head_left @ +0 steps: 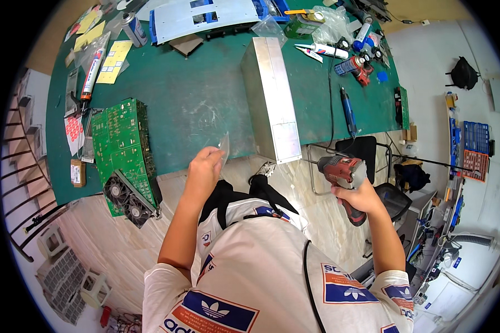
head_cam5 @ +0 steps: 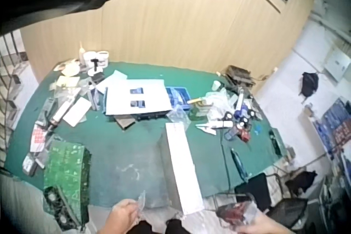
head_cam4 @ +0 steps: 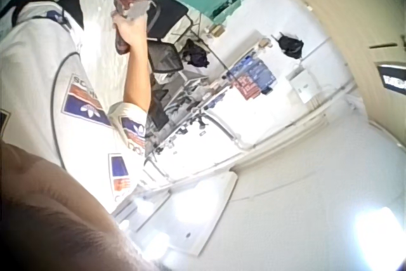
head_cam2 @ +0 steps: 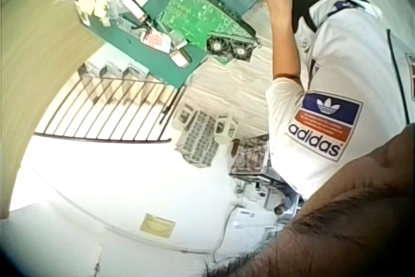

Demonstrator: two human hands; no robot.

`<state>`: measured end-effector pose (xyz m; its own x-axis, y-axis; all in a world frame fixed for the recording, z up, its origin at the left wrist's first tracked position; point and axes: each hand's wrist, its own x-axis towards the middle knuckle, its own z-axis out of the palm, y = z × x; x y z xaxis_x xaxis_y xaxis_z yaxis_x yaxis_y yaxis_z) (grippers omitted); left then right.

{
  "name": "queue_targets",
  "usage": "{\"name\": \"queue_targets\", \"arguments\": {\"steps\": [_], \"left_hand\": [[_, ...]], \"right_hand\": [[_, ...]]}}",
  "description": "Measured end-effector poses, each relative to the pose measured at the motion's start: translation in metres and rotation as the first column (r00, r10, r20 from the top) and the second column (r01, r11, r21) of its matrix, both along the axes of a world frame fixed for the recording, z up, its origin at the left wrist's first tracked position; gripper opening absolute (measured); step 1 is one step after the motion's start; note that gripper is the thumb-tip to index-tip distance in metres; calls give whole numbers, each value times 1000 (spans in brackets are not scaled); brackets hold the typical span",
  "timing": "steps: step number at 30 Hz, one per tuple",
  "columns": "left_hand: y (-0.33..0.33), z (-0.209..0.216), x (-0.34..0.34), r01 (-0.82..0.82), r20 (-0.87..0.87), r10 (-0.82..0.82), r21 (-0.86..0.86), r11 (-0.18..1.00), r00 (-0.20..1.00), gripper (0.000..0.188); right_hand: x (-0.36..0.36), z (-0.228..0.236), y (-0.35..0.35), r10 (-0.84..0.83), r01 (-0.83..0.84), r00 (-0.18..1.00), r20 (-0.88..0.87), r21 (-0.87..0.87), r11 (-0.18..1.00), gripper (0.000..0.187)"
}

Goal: The person uses a power drill to remove screws from a metal chassis, then removes a small metal panel and extracts an internal component from the housing.

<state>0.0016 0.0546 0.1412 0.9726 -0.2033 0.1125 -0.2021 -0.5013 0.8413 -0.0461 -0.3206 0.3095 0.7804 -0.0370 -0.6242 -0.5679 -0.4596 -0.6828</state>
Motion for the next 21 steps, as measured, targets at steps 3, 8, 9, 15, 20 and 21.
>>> {"name": "queue_targets", "arguments": {"steps": [3, 8, 9, 15, 20, 21], "left_hand": [[4, -7, 4, -51, 43, 48, 70, 996, 998, 23], [-1, -2, 7, -18, 18, 17, 79, 997, 1000, 21], [-5, -1, 6, -14, 16, 13, 72, 997, 1000, 20], [-28, -10, -5, -9, -57, 10, 21, 1000, 998, 19], [-16, -13, 6, -68, -6, 69, 84, 994, 998, 21], [-8, -10, 13, -83, 32, 80, 105, 991, 996, 22]], "right_hand": [[-1, -6, -2, 14, -14, 999, -31, -3, 1000, 48], [-2, -21, -8, 2, -2, 1000, -15, 14, 1000, 46], [-1, -21, -8, -1, 1, 1000, -13, 18, 1000, 46], [1, -25, -12, 5, -5, 1000, -9, 30, 1000, 44], [2, -31, -20, 53, -52, 998, -42, 26, 998, 53], [2, -32, -21, 53, -51, 997, -49, 30, 998, 53]]}}
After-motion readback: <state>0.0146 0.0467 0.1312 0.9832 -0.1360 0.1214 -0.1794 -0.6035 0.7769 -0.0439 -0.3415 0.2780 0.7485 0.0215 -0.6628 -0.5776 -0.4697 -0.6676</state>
